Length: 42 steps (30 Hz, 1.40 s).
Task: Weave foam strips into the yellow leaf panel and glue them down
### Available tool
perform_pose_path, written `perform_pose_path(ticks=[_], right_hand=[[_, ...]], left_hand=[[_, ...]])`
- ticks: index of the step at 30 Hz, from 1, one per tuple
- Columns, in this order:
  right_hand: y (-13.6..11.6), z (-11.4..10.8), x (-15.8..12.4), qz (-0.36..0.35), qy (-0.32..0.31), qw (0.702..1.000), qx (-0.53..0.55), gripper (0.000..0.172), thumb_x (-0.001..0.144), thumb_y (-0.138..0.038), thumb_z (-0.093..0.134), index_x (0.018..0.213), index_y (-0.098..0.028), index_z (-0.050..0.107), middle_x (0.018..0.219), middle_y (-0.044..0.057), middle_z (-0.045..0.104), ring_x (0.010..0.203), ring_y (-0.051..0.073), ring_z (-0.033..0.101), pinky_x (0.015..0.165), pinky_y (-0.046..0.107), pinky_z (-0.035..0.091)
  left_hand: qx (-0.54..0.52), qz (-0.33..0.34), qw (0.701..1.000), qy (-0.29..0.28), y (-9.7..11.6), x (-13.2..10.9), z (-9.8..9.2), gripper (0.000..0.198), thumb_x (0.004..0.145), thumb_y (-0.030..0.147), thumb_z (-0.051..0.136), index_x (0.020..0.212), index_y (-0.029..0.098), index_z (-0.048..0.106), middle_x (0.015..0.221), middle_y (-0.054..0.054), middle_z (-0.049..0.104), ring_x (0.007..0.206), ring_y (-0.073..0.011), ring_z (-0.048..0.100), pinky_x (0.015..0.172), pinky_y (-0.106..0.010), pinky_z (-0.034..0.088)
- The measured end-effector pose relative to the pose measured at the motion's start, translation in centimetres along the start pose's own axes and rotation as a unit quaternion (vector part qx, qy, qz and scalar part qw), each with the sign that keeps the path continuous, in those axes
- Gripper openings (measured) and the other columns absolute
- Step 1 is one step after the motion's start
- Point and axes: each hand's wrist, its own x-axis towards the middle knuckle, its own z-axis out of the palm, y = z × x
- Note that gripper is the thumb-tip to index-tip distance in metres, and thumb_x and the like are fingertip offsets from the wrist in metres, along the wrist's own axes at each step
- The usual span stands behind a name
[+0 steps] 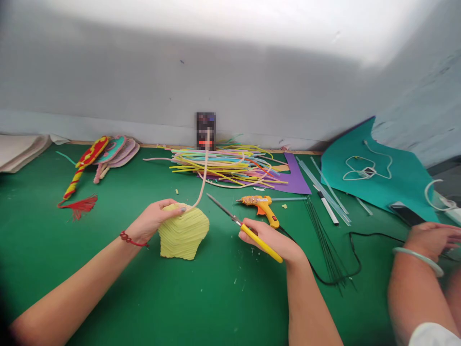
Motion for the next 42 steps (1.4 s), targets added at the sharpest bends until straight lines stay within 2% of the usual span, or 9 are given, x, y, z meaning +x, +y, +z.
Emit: perform_pose_path(ticks=[3,11,18,26,42], right_hand=[[-0.7,-0.3,-0.4,0.044,-0.094,0.993,-0.049,0.037,0.075,-0.055,0.052,0.072,-0.019,0.046,0.066,-0.003,0.044,0.058,0.010,0.038,0.051,0.022,0.034],[-1.1,0.0,-0.1,0.068,-0.064,0.992,-0.083,0.040,0.070,-0.058,0.056,0.069,-0.020,0.043,0.067,-0.004,0.043,0.059,0.011,0.037,0.054,0.023,0.032],[-1.3,0.1,-0.1,0.078,-0.071,0.991,-0.086,0.040,0.067,-0.057,0.059,0.068,-0.020,0.045,0.067,-0.004,0.046,0.060,0.011,0.042,0.053,0.022,0.033],[-1.3,0.6,0.3,0.052,-0.064,0.989,-0.121,0.040,0.069,-0.056,0.058,0.066,-0.019,0.043,0.067,-0.004,0.044,0.060,0.011,0.040,0.053,0.022,0.031],[-1.2,0.4,0.2,0.053,-0.065,0.990,-0.115,0.037,0.070,-0.054,0.057,0.068,-0.020,0.043,0.069,-0.004,0.046,0.061,0.011,0.042,0.055,0.022,0.033]], left_hand=[[0.030,0.008,0.999,-0.011,-0.1,-0.3,0.5,0.036,0.055,0.043,0.075,0.073,0.015,0.062,0.068,-0.001,0.065,0.060,-0.0134,0.059,0.056,-0.022,0.042],[0.081,0.021,0.996,-0.041,-0.1,-0.9,1.1,0.031,0.057,0.041,0.073,0.069,0.015,0.060,0.064,0.001,0.062,0.059,-0.0125,0.056,0.054,-0.021,0.040],[0.083,0.017,0.995,-0.047,-0.2,-1.2,1.6,0.030,0.056,0.040,0.072,0.067,0.015,0.060,0.061,0.002,0.060,0.057,-0.0117,0.054,0.053,-0.021,0.039],[0.080,0.015,0.995,-0.065,-1.1,-1.3,2.6,0.028,0.057,0.040,0.072,0.066,0.016,0.059,0.063,0.001,0.063,0.059,-0.0124,0.056,0.055,-0.021,0.042],[0.073,0.027,0.996,-0.050,-1.1,-1.4,2.6,0.030,0.058,0.043,0.070,0.067,0.016,0.059,0.065,0.000,0.064,0.061,-0.0140,0.058,0.056,-0.022,0.043]])
